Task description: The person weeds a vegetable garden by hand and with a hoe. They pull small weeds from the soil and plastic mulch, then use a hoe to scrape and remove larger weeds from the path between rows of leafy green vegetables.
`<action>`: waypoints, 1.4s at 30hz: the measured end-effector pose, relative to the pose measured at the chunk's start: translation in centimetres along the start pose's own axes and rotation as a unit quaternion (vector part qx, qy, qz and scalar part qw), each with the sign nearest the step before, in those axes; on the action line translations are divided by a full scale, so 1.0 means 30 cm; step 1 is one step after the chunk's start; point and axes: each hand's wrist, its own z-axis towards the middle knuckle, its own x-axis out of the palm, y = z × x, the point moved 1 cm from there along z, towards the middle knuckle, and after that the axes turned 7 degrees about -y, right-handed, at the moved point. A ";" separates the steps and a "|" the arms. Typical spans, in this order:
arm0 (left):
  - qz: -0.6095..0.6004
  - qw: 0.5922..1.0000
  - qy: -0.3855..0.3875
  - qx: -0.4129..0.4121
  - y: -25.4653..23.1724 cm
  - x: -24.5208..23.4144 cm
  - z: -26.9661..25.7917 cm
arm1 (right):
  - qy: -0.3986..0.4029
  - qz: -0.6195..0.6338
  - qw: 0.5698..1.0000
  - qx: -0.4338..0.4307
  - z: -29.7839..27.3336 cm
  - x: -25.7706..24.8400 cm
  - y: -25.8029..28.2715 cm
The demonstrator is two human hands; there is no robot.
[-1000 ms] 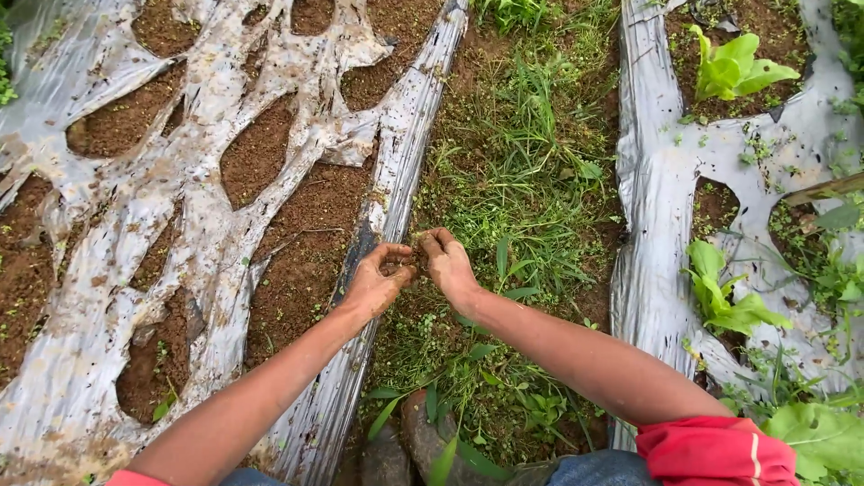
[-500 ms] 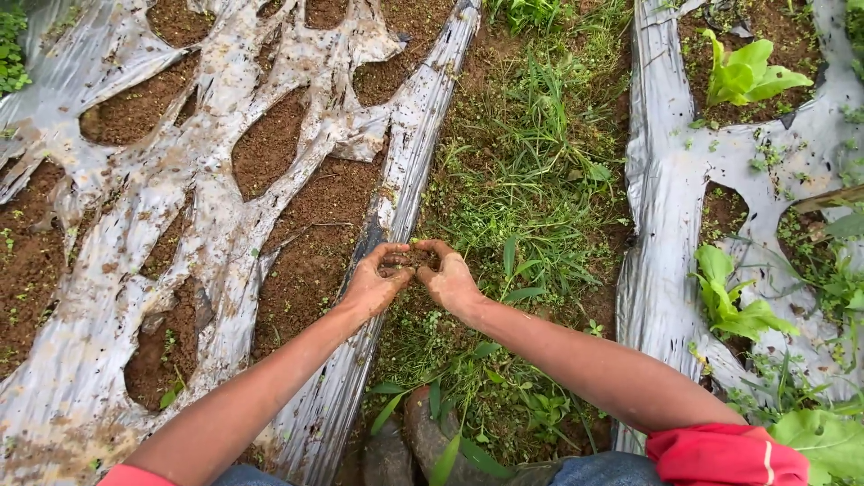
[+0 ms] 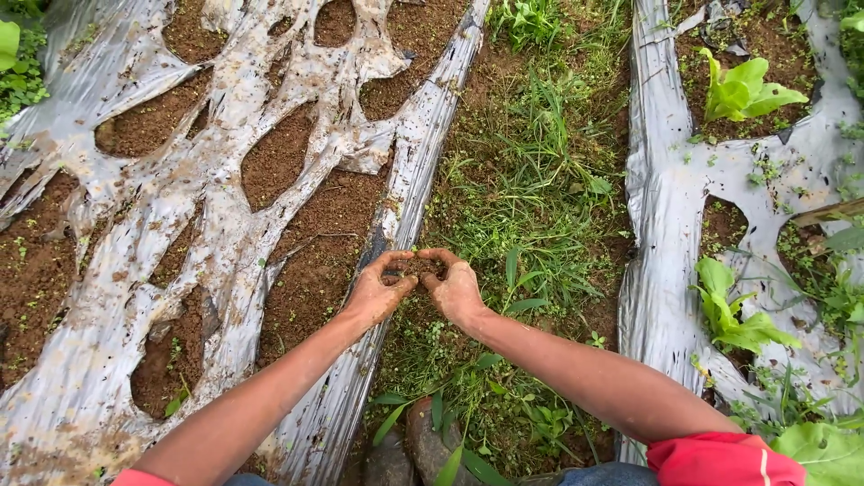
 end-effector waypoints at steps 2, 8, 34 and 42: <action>0.001 1.000 0.006 0.004 0.016 0.006 0.014 | -0.010 0.007 1.000 0.002 0.021 0.009 -0.044; 0.017 1.000 0.018 0.013 0.034 0.013 0.030 | -0.031 0.010 0.999 0.000 0.003 -0.003 -0.009; 0.011 0.999 0.015 0.043 0.146 -0.010 0.107 | -0.041 0.008 0.999 -0.003 0.010 0.022 -0.050; -0.001 0.999 0.003 0.055 0.086 -0.016 0.067 | -0.033 0.009 0.999 -0.015 -0.025 -0.007 0.003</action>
